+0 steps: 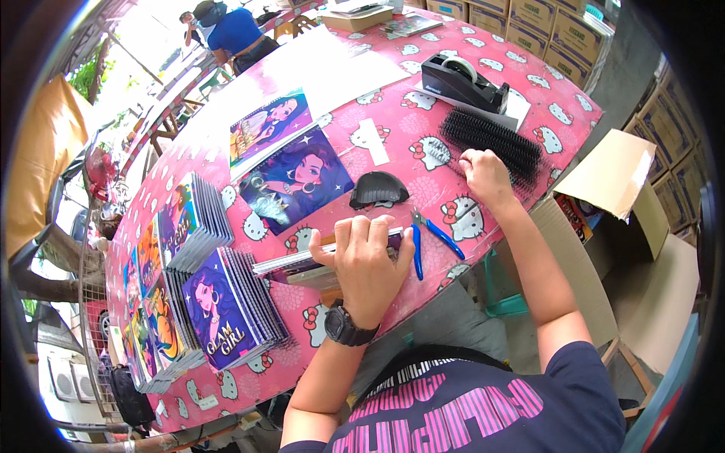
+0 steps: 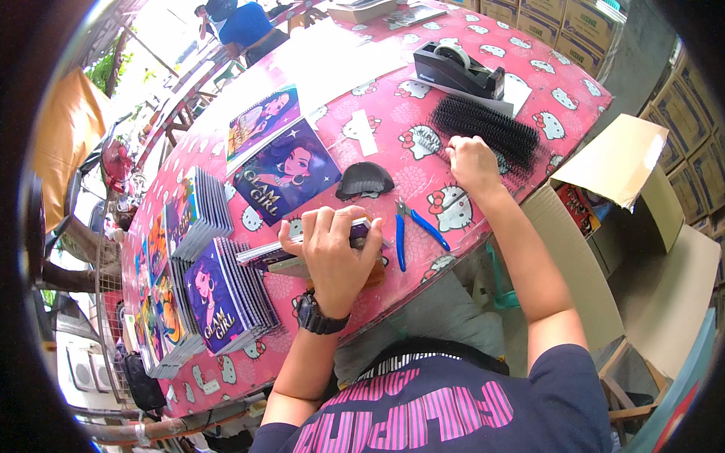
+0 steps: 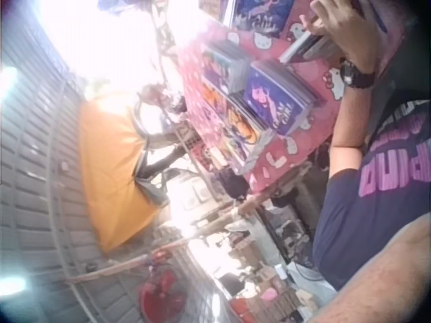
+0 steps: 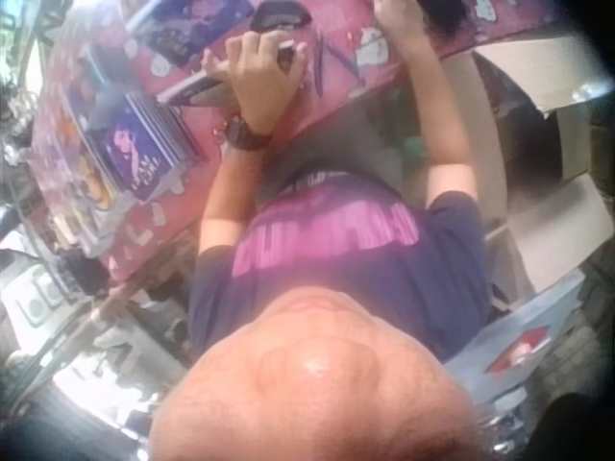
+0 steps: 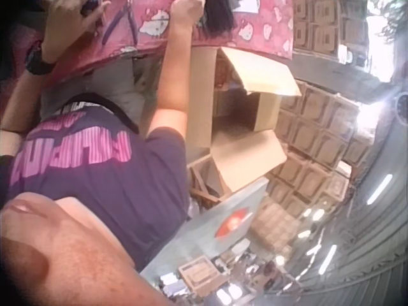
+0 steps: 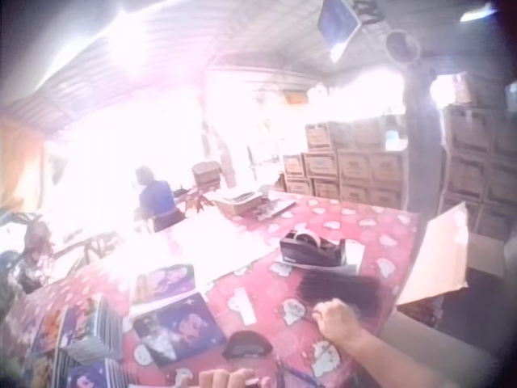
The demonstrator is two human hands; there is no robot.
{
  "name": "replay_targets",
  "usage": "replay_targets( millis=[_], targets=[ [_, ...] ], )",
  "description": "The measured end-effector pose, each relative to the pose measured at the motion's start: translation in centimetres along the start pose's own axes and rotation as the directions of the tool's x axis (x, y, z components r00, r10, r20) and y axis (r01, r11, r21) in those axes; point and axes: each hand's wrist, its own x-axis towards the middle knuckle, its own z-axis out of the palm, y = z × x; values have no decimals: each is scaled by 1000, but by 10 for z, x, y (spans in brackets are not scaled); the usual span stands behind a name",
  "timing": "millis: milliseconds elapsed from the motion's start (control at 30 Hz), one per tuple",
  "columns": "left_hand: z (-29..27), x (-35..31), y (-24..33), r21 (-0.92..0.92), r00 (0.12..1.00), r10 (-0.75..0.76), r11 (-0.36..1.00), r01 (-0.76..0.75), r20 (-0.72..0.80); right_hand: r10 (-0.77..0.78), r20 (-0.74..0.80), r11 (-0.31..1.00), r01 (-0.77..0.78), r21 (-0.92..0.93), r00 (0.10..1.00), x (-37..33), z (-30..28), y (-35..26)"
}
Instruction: The person cuts the excess wire from the spiral binding of notebooks using a pair of nippers and stacks the notebooks on a table.
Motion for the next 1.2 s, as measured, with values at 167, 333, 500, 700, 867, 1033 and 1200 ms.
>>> replay_targets(
  millis=[167, 333, 500, 700, 867, 1033, 1200],
  targets=[
    [4, 3, 10, 24, 994, -6, 1000, 9, -112, -120, -159, 973, 148, 177, 980, -6, -31, -25],
    [-12, 0, 6, -116, 1000, -8, 993, 7, -12, -291, -25, 775, 251, 580, 956, -46, -89, -94],
    [-30, -3, -19, -361, 998, 63, 930, -63, -11, -375, 340, 668, -3, 744, 862, -62, -102, -106],
    [-30, -4, -21, -368, 996, 77, 925, -89, -48, -409, 168, 558, 100, 824, 897, -58, -87, -104],
    [-30, -7, -23, -392, 996, 81, 915, -93, -49, -501, 13, 553, 308, 774, 865, -52, -81, -108],
    [-29, -8, -25, -413, 995, 88, 905, -100, -48, -572, 82, 530, 291, 796, 816, -47, -84, -107],
    [-31, -10, -28, -416, 986, 148, 894, -168, -78, -660, 6, 529, 460, 713, 751, -46, -83, -108]
  ],
)
